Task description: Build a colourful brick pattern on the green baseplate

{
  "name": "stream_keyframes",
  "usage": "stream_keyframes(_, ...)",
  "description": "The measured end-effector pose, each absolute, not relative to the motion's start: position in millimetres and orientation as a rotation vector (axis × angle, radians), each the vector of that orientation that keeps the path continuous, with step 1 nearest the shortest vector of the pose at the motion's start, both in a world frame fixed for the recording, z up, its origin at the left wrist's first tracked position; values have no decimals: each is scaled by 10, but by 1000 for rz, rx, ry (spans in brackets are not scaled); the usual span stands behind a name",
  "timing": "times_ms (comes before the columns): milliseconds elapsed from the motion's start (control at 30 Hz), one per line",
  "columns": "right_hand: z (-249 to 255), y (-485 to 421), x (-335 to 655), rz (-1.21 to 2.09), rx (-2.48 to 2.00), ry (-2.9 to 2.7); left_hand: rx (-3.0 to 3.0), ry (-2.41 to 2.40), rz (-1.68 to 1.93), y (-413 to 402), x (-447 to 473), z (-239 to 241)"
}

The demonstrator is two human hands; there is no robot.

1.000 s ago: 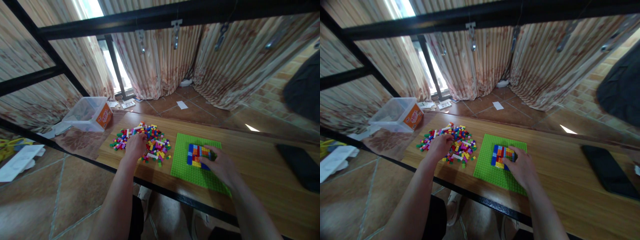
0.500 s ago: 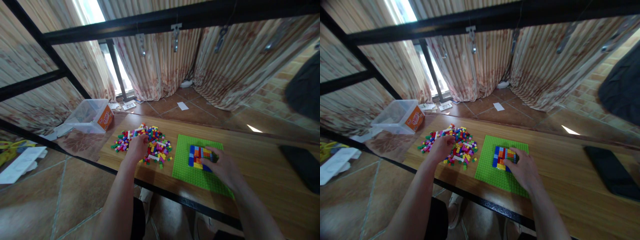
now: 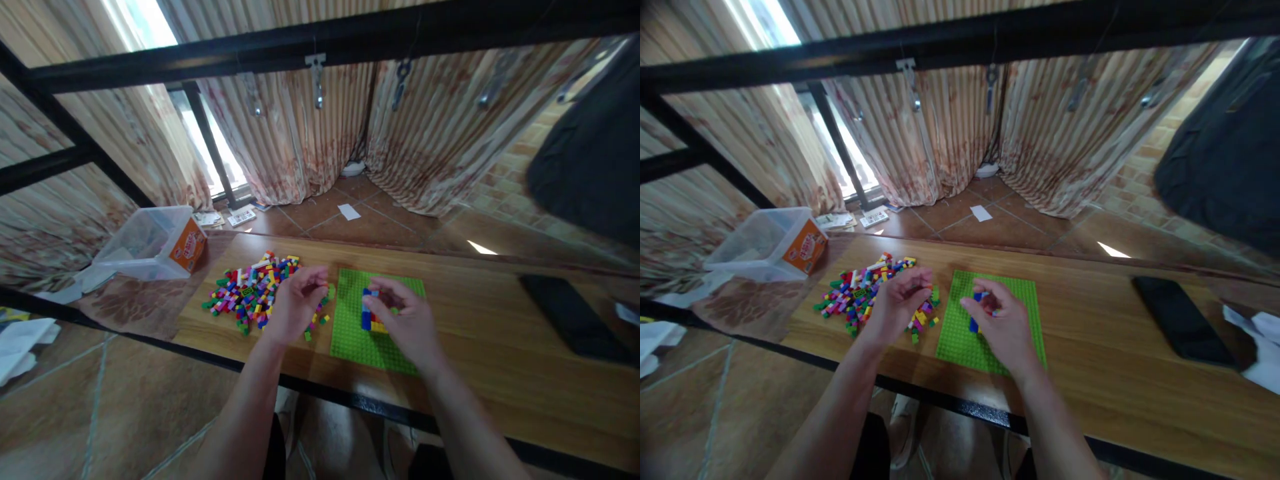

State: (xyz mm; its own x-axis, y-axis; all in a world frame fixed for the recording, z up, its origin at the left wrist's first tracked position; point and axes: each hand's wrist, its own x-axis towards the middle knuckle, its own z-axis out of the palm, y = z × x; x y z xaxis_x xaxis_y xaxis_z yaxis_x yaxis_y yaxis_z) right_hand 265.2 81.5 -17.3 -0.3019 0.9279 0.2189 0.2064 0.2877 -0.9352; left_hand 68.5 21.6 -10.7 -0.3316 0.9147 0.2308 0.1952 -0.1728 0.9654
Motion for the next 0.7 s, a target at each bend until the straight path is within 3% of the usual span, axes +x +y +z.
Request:
stream_keyframes(100, -181, 721, 2510, 1270, -901, -1692, 1307, 1374, 1557, 242, 932, -100)
stream_keyframes(700, -166, 836, 2825, 1611, -923, -1289, 1070, 1180, 1626, 440, 1362, -185)
